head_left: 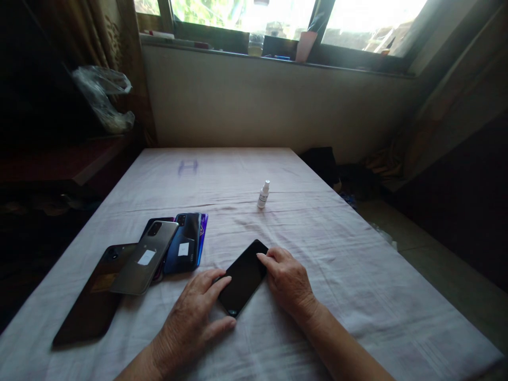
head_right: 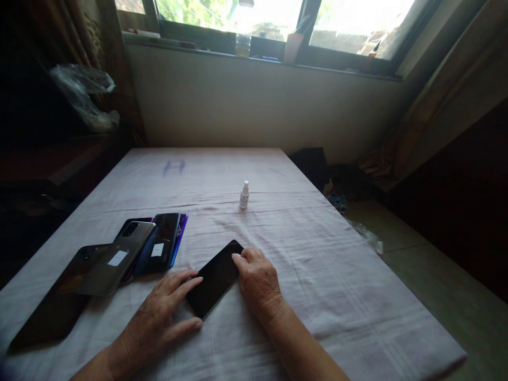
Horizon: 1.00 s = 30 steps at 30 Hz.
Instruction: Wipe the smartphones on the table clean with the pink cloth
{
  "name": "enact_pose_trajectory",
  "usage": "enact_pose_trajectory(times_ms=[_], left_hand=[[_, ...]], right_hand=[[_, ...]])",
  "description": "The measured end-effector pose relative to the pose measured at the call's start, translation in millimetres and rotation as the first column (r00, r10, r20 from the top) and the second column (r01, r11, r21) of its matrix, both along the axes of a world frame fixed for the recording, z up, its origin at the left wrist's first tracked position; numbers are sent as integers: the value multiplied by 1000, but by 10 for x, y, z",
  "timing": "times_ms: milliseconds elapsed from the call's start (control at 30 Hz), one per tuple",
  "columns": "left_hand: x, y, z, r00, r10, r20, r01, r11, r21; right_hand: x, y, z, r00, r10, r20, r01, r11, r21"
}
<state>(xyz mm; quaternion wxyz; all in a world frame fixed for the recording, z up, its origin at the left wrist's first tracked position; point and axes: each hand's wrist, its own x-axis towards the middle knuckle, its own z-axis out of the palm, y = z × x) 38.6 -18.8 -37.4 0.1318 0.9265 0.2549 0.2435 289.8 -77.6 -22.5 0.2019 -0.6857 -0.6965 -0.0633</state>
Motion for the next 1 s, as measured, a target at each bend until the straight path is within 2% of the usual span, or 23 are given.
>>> enact_pose_trajectory(times_ms=[200, 400, 667, 867, 1000], left_hand=[[29, -12, 28, 1000, 7, 17, -8, 1000, 16], [12, -8, 10, 1000, 8, -2, -8, 999, 49], [2, -4, -12, 999, 20, -35, -16, 996, 90], [6, 3, -15, 999, 18, -28, -16, 997, 77], [1, 4, -19, 999, 15, -31, -13, 997, 74]], right_hand=[[34, 72, 8, 996, -91, 9, 91, 995, -30], [-43, 39, -11, 1000, 0, -4, 0, 1000, 27], [27, -27, -80, 999, 47, -7, -46, 988, 144], [4, -30, -18, 998, 61, 0, -61, 995, 75], [9, 32, -6, 999, -12, 33, 10, 999, 50]])
